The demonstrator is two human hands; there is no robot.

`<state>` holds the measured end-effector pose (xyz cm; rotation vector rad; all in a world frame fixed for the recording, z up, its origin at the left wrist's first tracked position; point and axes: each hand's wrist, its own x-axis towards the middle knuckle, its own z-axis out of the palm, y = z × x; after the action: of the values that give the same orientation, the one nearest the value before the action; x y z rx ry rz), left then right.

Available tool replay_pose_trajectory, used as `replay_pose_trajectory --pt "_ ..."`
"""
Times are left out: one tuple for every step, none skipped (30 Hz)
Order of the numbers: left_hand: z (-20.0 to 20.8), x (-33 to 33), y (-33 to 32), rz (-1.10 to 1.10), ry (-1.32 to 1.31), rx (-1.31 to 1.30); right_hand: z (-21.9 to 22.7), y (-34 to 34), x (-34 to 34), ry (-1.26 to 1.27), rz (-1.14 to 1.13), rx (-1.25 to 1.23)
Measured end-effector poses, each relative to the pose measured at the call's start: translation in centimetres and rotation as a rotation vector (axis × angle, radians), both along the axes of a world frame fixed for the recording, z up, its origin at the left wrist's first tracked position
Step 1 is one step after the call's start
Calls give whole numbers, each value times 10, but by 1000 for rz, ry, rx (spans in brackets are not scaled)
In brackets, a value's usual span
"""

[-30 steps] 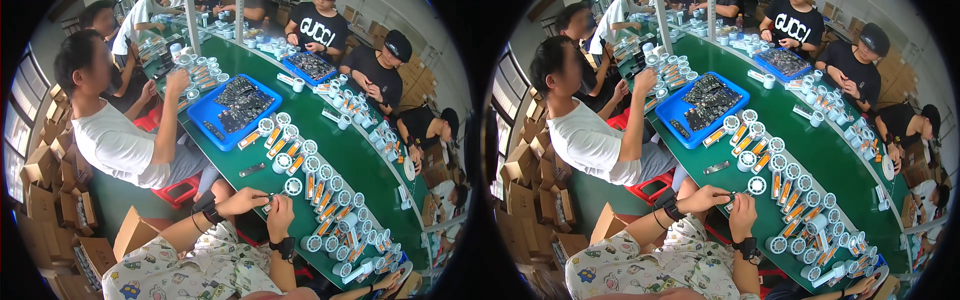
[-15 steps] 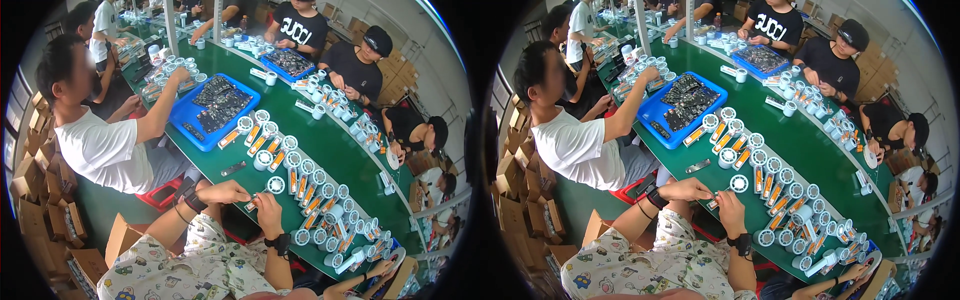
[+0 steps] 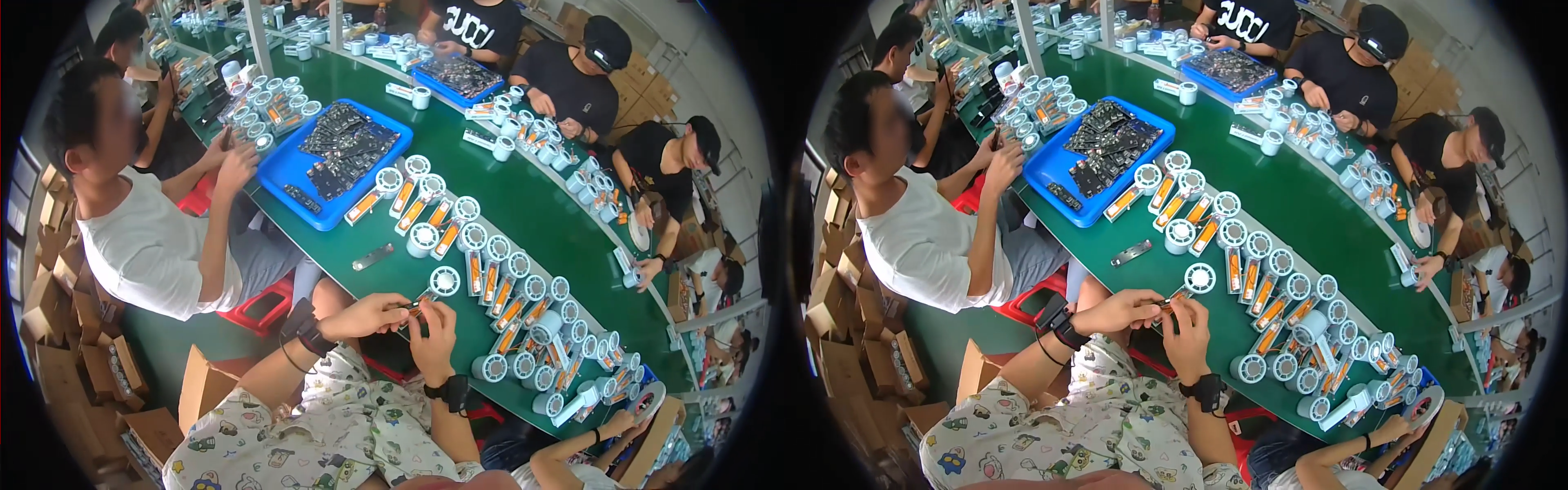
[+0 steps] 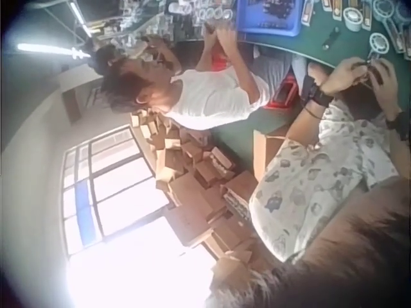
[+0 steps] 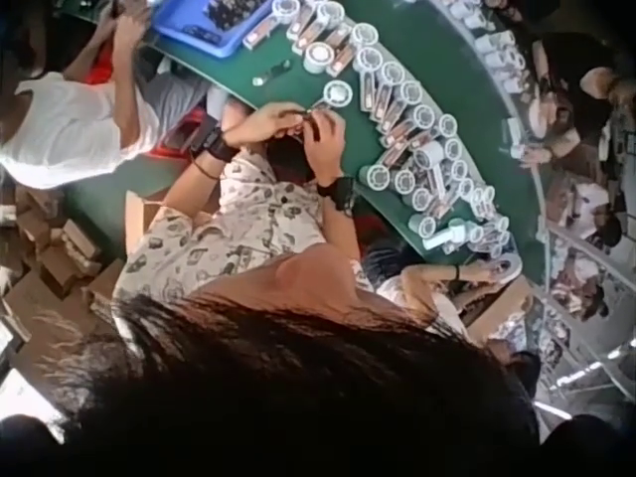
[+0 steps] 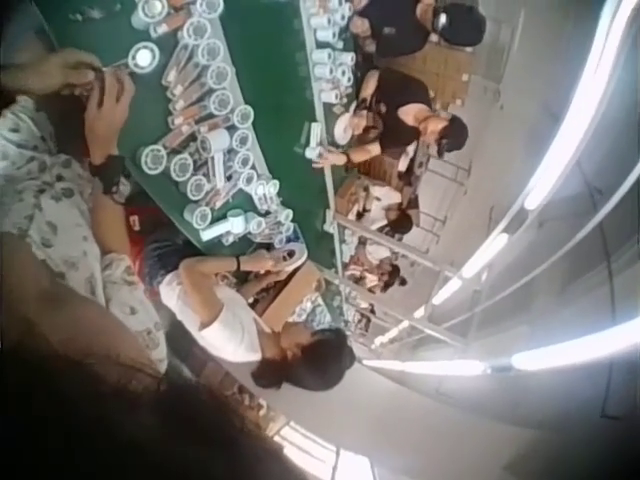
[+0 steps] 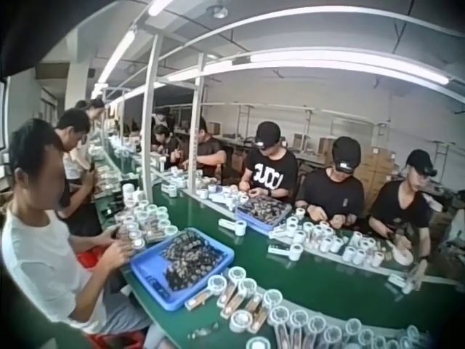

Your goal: The person assembles a handheld fan by picking up a circuit board, connecting the battery wires to it, and fitting the board into the fan housing. After pressing the components into place, the person sets the fan back onto the table.

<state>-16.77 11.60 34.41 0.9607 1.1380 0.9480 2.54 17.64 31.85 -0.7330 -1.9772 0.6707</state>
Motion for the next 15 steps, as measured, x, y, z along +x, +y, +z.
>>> replay_pose_trajectory --pt "-1 3 -2 11 11 13 -4 0 0 0 -4 14" --pt "-2 5 -5 14 11 5 -7 0 -1 -1 -8 27" --pt "-2 7 -7 40 8 9 -10 -1 0 -1 -13 41" --pt "-4 9 -7 62 6 15 -10 0 -1 -2 -15 36" --pt "-5 10 -8 82 4 21 -10 0 -1 12 -23 72" --pt "-5 11 -10 78 3 15 -10 2 -2 26 -32 109" --pt "-5 13 -12 136 26 29 -10 3 -2 39 -42 145" --pt "-5 14 -14 193 49 43 -10 5 -3 35 -48 138" --pt "-6 17 -15 245 70 55 -9 7 -2 50 -41 111" --pt "-6 19 -14 233 64 45 -7 9 -1 65 -36 83" --pt "-5 20 -14 287 154 106 -5 7 0 77 -33 48" --pt "-5 21 -13 339 243 168 -2 6 0 67 -48 32" --pt "-5 22 -12 389 331 231 1 5 -2 77 -53 0" --pt "-10 22 -10 374 324 219 4 6 -4 88 -56 -28" --pt "-19 20 -8 409 351 275 4 6 -4 100 -58 -55"
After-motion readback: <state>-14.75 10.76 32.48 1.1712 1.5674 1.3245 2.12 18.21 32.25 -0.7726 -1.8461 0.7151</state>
